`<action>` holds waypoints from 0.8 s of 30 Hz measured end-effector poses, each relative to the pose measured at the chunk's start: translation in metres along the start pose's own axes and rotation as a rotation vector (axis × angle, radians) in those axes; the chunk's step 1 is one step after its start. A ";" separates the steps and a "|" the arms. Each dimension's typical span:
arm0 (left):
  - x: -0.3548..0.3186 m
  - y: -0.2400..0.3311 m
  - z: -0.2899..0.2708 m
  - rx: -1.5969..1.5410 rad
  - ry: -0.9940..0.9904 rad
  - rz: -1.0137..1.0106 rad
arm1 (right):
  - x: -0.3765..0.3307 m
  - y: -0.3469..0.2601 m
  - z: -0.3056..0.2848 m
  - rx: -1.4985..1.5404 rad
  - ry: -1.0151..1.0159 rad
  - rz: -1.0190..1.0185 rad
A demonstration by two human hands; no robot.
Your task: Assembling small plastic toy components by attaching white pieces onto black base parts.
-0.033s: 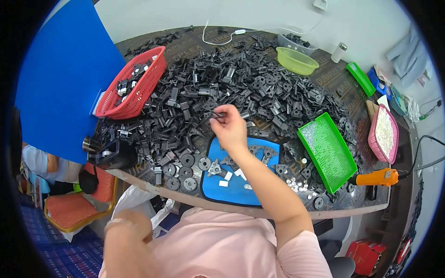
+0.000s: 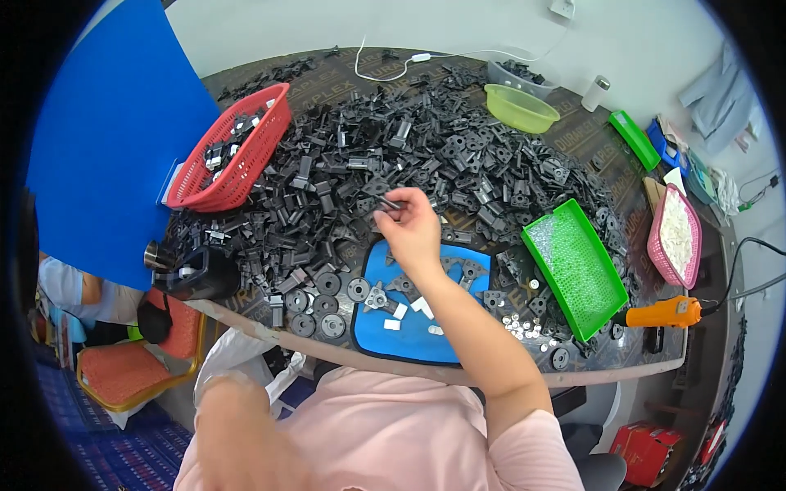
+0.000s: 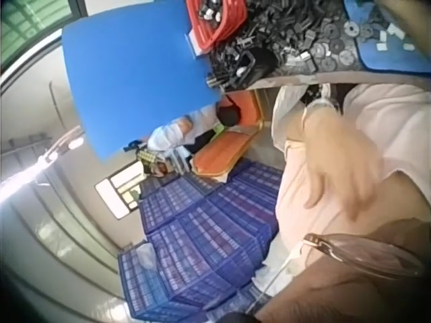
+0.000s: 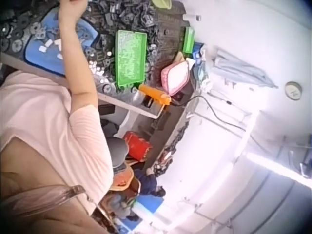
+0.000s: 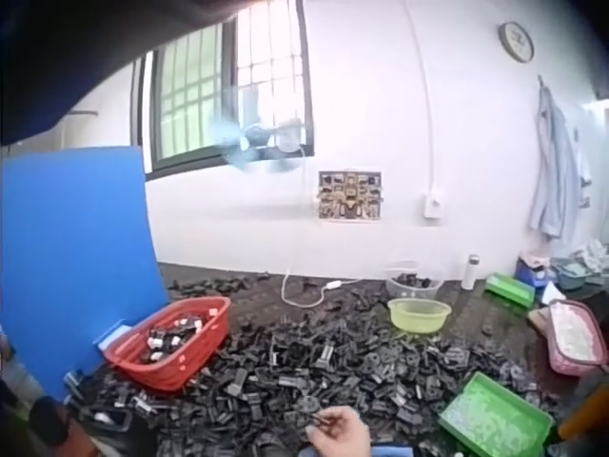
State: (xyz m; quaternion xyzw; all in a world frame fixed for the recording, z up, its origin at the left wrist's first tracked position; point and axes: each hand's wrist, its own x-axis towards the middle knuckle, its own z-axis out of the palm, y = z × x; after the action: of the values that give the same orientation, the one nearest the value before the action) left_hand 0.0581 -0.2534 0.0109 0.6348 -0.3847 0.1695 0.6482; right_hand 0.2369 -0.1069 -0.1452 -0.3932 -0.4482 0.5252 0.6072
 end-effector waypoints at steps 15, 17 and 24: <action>-0.059 -0.105 -0.028 -0.158 1.691 -0.314 | -0.094 -0.059 -0.055 -0.102 0.071 -0.037; -0.058 -0.107 -0.027 -0.332 1.662 -0.315 | -0.102 -0.081 -0.059 -0.004 -0.070 -0.008; -0.048 -0.116 -0.024 -0.383 1.590 -0.412 | -0.127 -0.080 -0.070 -0.356 -0.344 0.164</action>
State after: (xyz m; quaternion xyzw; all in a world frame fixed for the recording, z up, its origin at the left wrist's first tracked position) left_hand 0.1160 -0.2335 -0.1018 0.2629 0.2876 0.3762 0.8406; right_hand 0.3206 -0.2441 -0.1061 -0.4339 -0.5968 0.5446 0.3987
